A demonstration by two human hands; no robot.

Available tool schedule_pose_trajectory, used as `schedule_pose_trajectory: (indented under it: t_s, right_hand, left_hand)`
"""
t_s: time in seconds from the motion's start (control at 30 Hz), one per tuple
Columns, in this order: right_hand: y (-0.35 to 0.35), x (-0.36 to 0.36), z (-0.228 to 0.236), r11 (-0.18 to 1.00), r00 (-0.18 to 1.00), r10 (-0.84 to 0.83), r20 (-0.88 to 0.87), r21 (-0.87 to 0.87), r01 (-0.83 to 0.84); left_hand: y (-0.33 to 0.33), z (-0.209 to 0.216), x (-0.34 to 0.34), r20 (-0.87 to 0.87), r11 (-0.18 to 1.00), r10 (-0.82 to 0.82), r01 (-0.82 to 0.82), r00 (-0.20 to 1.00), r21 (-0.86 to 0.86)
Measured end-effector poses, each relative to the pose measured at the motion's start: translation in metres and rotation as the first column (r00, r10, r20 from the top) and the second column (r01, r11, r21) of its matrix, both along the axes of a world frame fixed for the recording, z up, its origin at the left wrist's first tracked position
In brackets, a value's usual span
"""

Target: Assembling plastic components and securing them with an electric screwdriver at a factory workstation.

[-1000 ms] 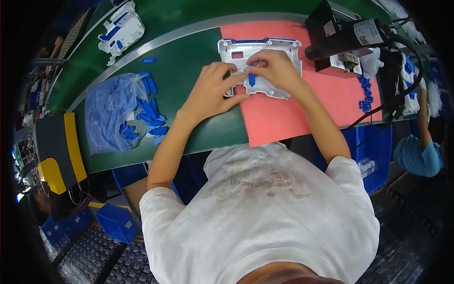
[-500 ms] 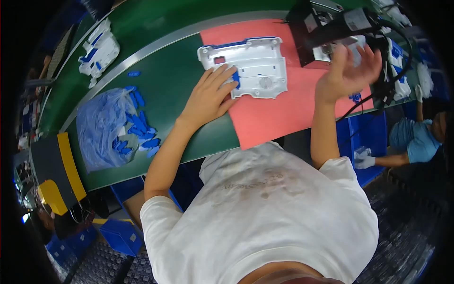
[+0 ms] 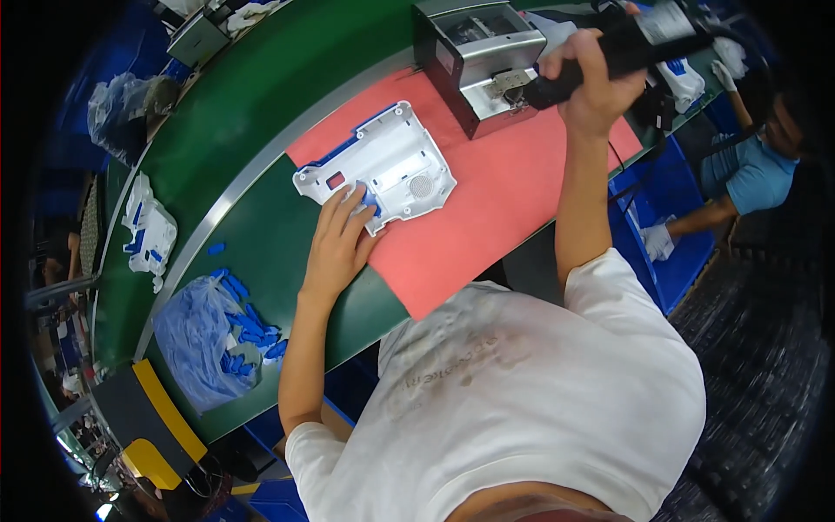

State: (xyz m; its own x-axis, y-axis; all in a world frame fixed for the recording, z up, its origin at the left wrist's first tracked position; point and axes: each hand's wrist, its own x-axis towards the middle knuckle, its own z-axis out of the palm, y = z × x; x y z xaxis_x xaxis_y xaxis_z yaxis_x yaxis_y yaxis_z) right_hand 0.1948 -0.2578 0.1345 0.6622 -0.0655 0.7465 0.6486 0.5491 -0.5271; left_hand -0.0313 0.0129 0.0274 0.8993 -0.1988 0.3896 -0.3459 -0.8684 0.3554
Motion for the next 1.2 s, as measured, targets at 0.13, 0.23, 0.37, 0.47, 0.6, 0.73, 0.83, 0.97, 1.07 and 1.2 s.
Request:
schedule_pose_trajectory:
  t_s: [0.13,0.23,0.37,0.47,0.6,0.73,0.83,0.97,1.07,1.2]
  right_hand:
    - [0.015,0.017,-0.013,0.95,0.969,-0.229,0.088,-0.195,0.242]
    - [0.017,0.027,-0.029,0.951,0.98,-0.192,0.048,-0.237,0.198]
    - [0.025,0.015,-0.039,0.946,0.984,-0.175,-0.04,-0.285,0.156]
    - [0.006,0.013,-0.039,0.929,0.974,-0.224,-0.009,-0.304,0.211]
    - [0.016,-0.003,-0.021,0.986,0.989,-0.143,0.025,-0.08,0.145]
    - [0.026,0.017,-0.035,0.907,0.957,-0.257,0.135,-0.308,0.287]
    - [0.023,0.009,-0.03,0.882,0.956,-0.282,0.081,-0.37,0.291]
    - [0.024,-0.012,-0.021,0.943,0.981,-0.191,-0.04,-0.285,0.172]
    - [0.054,-0.038,-0.015,0.982,0.997,-0.003,-0.074,-0.19,-0.011]
    - [0.125,-0.068,-0.022,0.977,0.984,0.171,-0.045,-0.12,-0.175]
  left_hand:
    - [-0.014,0.001,0.018,0.015,0.999,0.036,-0.036,0.999,0.02]
    - [-0.023,0.001,0.034,0.001,0.998,0.047,-0.047,0.999,0.041]
    - [-0.023,-0.006,0.039,0.015,0.998,0.066,-0.066,0.998,0.007]
    - [-0.021,-0.012,0.039,0.041,0.998,0.06,-0.058,0.997,-0.036]
    - [-0.018,-0.018,0.039,0.063,0.995,0.058,-0.053,0.996,-0.084]
    - [-0.017,-0.019,0.04,0.077,0.993,0.07,-0.062,0.995,-0.1]
    - [-0.017,-0.019,0.038,0.108,0.992,0.072,-0.06,0.992,-0.107]
    - [-0.015,-0.024,0.037,0.128,0.991,0.075,-0.06,0.989,-0.122]
    - [-0.015,-0.023,0.039,0.143,0.988,0.085,-0.065,0.986,-0.139]
    - [-0.017,-0.021,0.039,0.17,0.984,0.08,-0.05,0.982,-0.173]
